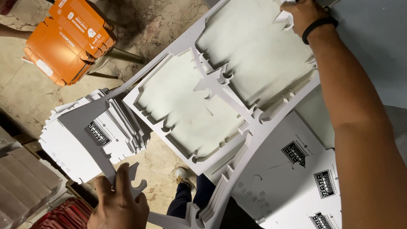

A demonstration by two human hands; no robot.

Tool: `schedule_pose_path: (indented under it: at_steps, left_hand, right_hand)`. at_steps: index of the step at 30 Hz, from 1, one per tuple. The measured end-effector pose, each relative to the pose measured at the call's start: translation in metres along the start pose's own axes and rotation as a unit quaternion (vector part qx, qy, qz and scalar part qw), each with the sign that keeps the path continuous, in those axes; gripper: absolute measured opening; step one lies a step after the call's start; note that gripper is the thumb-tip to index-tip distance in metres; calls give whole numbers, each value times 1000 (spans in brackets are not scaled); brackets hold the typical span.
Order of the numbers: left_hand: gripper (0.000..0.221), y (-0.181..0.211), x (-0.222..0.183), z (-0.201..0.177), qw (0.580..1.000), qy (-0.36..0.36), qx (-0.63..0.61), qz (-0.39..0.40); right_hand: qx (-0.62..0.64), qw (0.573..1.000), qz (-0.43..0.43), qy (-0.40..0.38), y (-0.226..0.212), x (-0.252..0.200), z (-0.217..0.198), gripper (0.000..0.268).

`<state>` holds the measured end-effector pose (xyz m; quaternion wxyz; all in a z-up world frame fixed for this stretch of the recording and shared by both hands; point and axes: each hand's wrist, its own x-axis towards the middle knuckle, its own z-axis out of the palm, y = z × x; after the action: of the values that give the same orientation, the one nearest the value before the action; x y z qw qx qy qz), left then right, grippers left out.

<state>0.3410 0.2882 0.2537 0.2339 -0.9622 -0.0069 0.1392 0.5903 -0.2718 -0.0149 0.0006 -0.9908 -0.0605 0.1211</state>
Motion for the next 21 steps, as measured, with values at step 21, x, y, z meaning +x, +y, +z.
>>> schedule_pose_path:
  at_steps: [21]
  left_hand:
    - [59,15,4,21,994,-63,-84,3]
  right_hand:
    - [7,1000,-3,11,-3,-5,5,84]
